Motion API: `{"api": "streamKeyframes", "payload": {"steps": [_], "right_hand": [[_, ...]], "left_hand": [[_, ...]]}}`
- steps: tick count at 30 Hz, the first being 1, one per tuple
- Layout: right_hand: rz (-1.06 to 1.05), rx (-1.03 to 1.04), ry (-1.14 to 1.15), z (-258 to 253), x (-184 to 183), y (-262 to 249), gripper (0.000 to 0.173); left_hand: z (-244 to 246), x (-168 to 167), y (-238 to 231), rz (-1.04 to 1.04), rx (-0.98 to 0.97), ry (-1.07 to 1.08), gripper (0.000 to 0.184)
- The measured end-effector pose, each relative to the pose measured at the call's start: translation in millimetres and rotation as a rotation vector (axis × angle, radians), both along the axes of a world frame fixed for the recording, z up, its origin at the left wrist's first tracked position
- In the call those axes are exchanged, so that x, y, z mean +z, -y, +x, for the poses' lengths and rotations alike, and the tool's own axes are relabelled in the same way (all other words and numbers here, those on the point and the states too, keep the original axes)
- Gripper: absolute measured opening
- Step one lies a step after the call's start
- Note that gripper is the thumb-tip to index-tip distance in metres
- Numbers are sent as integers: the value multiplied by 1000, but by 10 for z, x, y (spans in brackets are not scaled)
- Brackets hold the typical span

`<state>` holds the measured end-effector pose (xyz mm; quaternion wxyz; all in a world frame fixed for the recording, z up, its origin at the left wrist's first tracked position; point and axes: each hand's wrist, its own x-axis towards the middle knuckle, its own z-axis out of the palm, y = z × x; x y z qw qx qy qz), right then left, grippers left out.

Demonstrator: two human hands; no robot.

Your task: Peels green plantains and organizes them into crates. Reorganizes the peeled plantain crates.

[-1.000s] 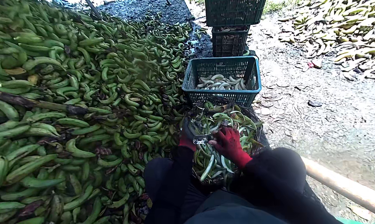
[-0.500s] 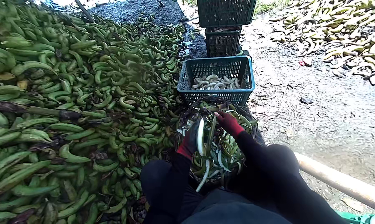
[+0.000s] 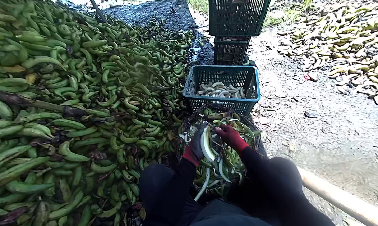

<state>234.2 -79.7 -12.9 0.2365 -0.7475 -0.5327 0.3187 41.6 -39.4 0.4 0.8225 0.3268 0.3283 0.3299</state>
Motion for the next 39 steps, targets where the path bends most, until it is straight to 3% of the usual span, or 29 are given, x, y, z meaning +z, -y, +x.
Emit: {"api": "streamKeyframes", "payload": {"steps": [3,8,11,15,19,22,25,27,28,30,32,34,36,37,39], "right_hand": [[22,-88,-54,145,-19,-6,57],[185,398,58,-58,258,361,62],[168,451,109,-132,312,438,63],[117,38,128,-14,192,292,57],[198,-480,-366,352,-151,188,51],[331,-629,-559,517,-7,244,60],[283,-549,-422,569,83,322,64],[156,-397,-243,556,7,377,61],[133,-396,-294,552,-53,393,65],[165,-436,-514,572,-36,451,65],[245,-444,-635,581,73,557,59],[312,-471,-733,585,197,574,49],[336,-500,-820,581,264,556,45],[355,-507,-884,578,245,525,45],[395,-515,-1091,553,181,450,38]], "left_hand": [[-120,-8,-101,-11,-63,38,44],[-142,-55,-356,-2,-17,102,47],[-34,-22,-275,-37,-43,87,47],[69,-45,-2,2,-64,88,45],[-111,-313,-21,-84,-117,-57,44],[-246,-398,-158,-145,-58,-362,43],[-48,33,-402,28,91,-445,45],[266,550,-640,153,144,-322,52],[410,846,-697,224,132,-322,56],[516,1273,-675,449,-21,-492,58],[440,1247,-488,698,-269,-835,47],[205,749,-123,804,-772,-1230,50],[-31,-32,358,808,-1222,-1524,68],[-121,-363,565,775,-1352,-1607,75],[-236,-783,834,711,-1405,-1693,78]]}}
